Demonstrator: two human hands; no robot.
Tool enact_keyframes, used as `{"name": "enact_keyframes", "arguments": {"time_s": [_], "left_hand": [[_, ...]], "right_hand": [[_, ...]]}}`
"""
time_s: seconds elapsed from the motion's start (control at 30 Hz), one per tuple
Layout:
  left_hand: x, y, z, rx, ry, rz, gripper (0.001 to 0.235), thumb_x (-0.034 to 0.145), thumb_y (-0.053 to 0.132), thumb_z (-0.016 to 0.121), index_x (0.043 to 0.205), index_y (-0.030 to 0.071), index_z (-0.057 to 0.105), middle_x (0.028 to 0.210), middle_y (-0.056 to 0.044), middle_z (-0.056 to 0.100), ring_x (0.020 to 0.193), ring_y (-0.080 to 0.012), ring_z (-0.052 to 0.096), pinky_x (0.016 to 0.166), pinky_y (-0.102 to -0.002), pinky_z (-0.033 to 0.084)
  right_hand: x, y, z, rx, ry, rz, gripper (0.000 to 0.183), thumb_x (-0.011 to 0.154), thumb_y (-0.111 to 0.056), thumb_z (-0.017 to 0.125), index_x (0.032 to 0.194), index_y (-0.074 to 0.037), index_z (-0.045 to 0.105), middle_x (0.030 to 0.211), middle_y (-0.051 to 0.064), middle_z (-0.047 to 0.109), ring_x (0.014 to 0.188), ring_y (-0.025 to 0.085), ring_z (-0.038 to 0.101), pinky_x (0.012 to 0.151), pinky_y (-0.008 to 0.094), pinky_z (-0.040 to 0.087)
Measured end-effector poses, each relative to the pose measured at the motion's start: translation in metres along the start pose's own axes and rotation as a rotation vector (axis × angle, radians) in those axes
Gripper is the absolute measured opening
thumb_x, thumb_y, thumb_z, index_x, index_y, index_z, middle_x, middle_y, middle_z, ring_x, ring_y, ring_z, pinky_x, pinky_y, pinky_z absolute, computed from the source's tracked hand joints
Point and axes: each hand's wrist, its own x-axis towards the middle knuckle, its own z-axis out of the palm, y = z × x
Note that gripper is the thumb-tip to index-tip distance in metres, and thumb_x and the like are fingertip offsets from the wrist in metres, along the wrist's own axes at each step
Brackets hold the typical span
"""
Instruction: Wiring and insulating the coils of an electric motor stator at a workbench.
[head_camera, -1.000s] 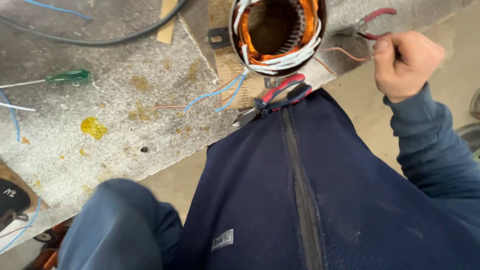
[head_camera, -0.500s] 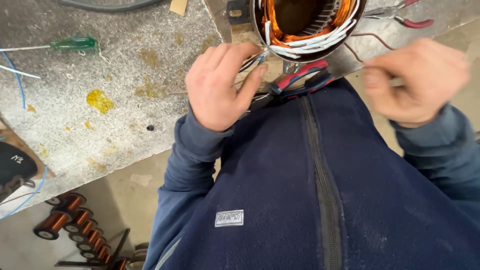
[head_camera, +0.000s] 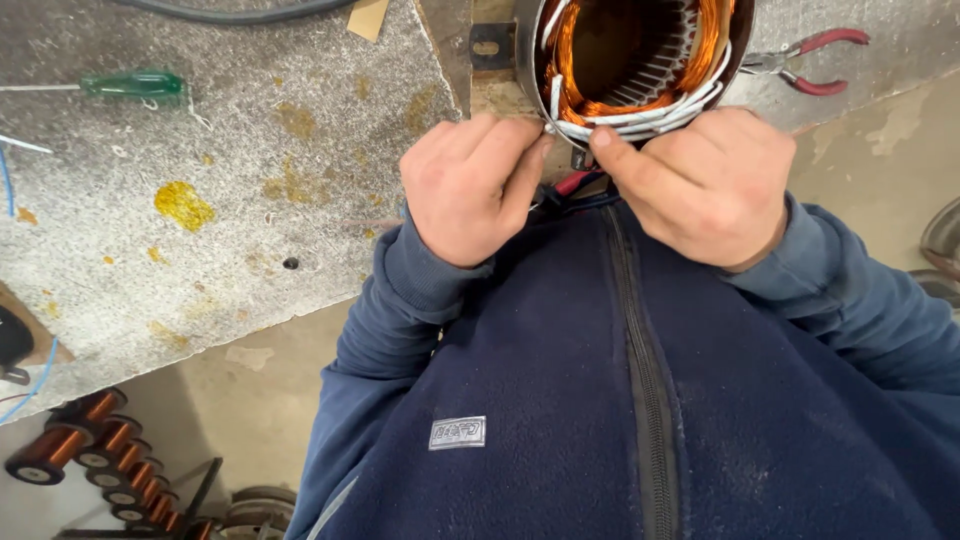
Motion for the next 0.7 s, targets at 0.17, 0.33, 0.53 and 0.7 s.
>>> {"name": "enact_keyframes", "arguments": {"time_s": [0.17, 0.33, 0.53, 0.7], "left_hand": [[0.000, 0.002, -0.001, -0.002, -0.009, 0.002, 0.014, 0.094, 0.009, 0.080, 0.103, 0.008, 0.069, 0.085, -0.005, 0.064, 0.071, -0.0270, 0.061, 0.067, -0.039, 0.047], [0.001, 0.008, -0.002, 0.024, -0.045, -0.055, 0.014, 0.095, 0.009, 0.079, 0.106, 0.008, 0.069, 0.086, -0.006, 0.064, 0.073, -0.0271, 0.061, 0.068, -0.039, 0.048], [0.005, 0.005, -0.009, 0.019, -0.104, -0.071, 0.010, 0.102, 0.016, 0.073, 0.107, 0.009, 0.068, 0.091, -0.005, 0.067, 0.081, -0.0268, 0.067, 0.072, -0.039, 0.051], [0.005, -0.006, -0.005, -0.074, -0.222, -0.145, 0.016, 0.105, 0.025, 0.066, 0.105, 0.010, 0.070, 0.084, -0.009, 0.066, 0.077, -0.0309, 0.067, 0.067, -0.042, 0.050]], "right_hand": [[0.000, 0.003, 0.001, 0.024, -0.015, -0.023, 0.032, 0.075, -0.004, 0.085, 0.106, -0.007, 0.080, 0.070, -0.003, 0.057, 0.064, 0.018, 0.055, 0.057, 0.033, 0.042], [0.010, 0.003, -0.011, -0.049, -0.084, -0.033, 0.036, 0.074, -0.010, 0.084, 0.110, -0.010, 0.080, 0.072, -0.004, 0.057, 0.062, 0.016, 0.055, 0.057, 0.031, 0.043], [0.025, 0.014, -0.029, 0.037, -0.214, -0.064, 0.031, 0.081, -0.019, 0.085, 0.110, -0.010, 0.079, 0.081, -0.001, 0.066, 0.068, 0.018, 0.063, 0.057, 0.031, 0.045], [0.041, 0.031, -0.033, 0.040, -0.376, 0.016, 0.026, 0.085, -0.028, 0.084, 0.109, -0.018, 0.081, 0.074, 0.000, 0.063, 0.068, 0.020, 0.063, 0.059, 0.034, 0.048]]}}
